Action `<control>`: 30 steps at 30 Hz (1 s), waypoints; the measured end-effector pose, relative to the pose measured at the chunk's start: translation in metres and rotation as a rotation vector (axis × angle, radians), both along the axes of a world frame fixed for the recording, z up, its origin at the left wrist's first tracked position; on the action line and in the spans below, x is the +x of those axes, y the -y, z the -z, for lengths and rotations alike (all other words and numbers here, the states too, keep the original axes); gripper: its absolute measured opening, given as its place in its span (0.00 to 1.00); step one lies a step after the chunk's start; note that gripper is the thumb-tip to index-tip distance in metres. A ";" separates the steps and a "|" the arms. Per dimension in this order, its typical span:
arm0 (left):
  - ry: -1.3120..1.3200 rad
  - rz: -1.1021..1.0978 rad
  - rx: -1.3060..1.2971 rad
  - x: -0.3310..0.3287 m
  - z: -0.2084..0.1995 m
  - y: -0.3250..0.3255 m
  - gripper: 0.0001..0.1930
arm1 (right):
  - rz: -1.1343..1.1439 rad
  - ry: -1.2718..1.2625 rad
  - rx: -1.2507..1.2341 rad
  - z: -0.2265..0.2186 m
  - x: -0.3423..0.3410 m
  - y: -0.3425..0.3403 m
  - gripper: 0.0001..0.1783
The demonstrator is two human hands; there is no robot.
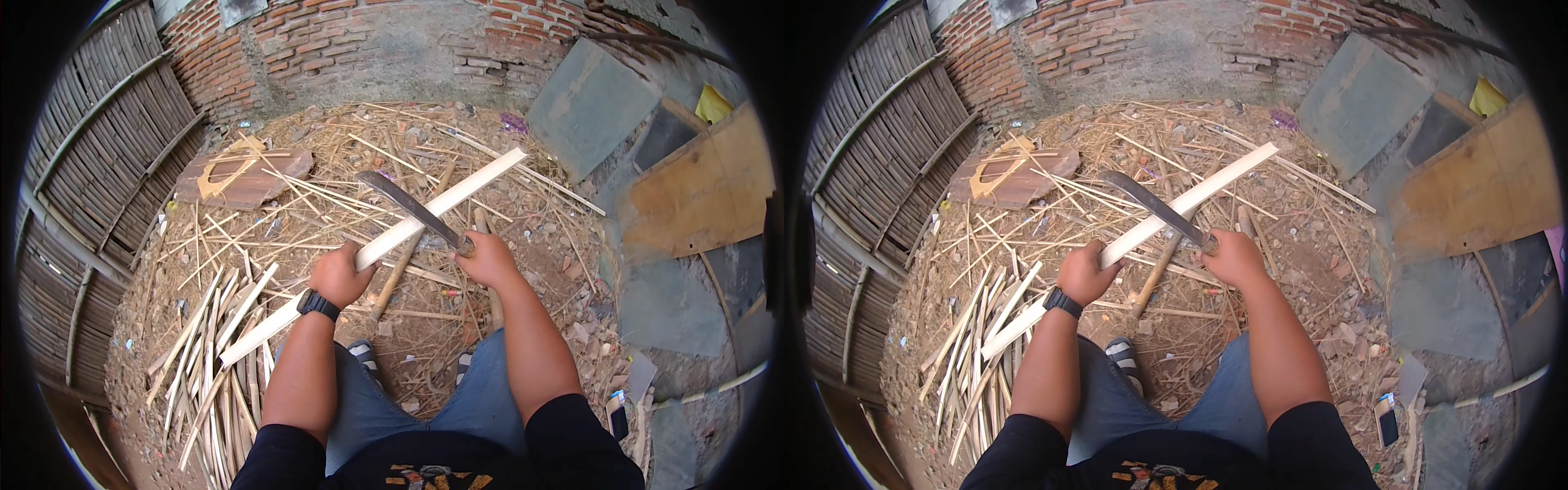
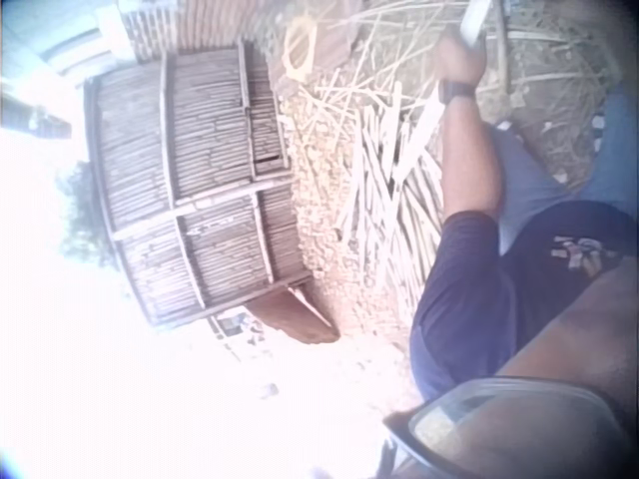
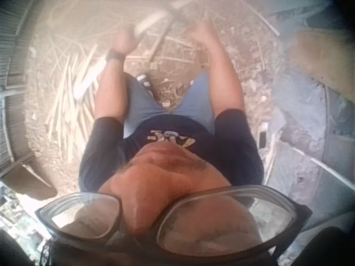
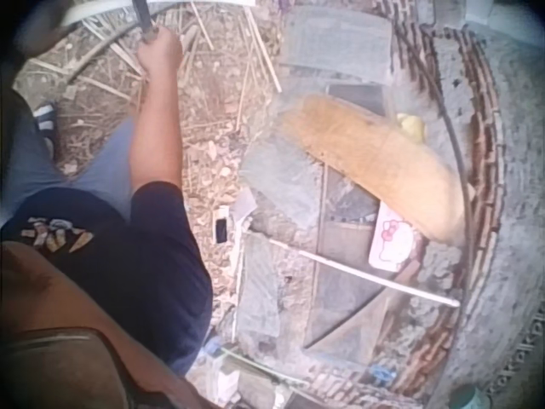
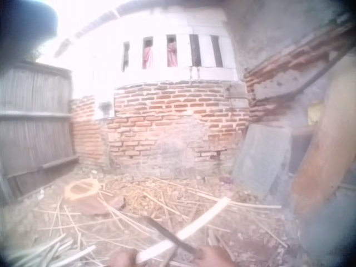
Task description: The person sits on the ground and uses a curved blade to shave a long piece of bamboo, removing thin strips to smooth and shape it. They repeatedly adjust the bamboo and the tool, occasionally using a wooden stick to assist in splitting or peeling the material.
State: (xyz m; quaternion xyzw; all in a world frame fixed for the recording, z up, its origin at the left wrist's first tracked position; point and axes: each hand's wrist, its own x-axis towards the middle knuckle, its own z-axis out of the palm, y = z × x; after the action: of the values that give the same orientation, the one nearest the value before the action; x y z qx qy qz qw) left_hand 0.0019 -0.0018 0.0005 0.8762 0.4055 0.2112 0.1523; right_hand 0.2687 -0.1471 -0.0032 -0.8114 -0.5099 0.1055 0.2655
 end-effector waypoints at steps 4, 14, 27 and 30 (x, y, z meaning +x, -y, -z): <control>-0.014 -0.002 0.015 -0.001 0.000 0.001 0.23 | 0.028 -0.040 -0.023 -0.001 0.002 0.001 0.24; -0.057 0.001 -0.009 -0.004 -0.001 -0.001 0.24 | -0.042 -0.039 -0.054 0.001 -0.002 -0.003 0.24; -0.111 -0.003 -0.023 -0.002 0.001 0.000 0.24 | -0.088 -0.071 -0.062 0.000 -0.007 -0.002 0.23; -0.119 -0.004 -0.029 -0.001 -0.001 0.002 0.24 | -0.092 -0.034 -0.036 0.005 -0.006 -0.003 0.24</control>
State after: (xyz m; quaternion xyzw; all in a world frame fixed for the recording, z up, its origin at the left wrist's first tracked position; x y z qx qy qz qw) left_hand 0.0008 -0.0034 0.0018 0.8842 0.4185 0.1531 0.1400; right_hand 0.2630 -0.1439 -0.0083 -0.7898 -0.5400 0.1405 0.2546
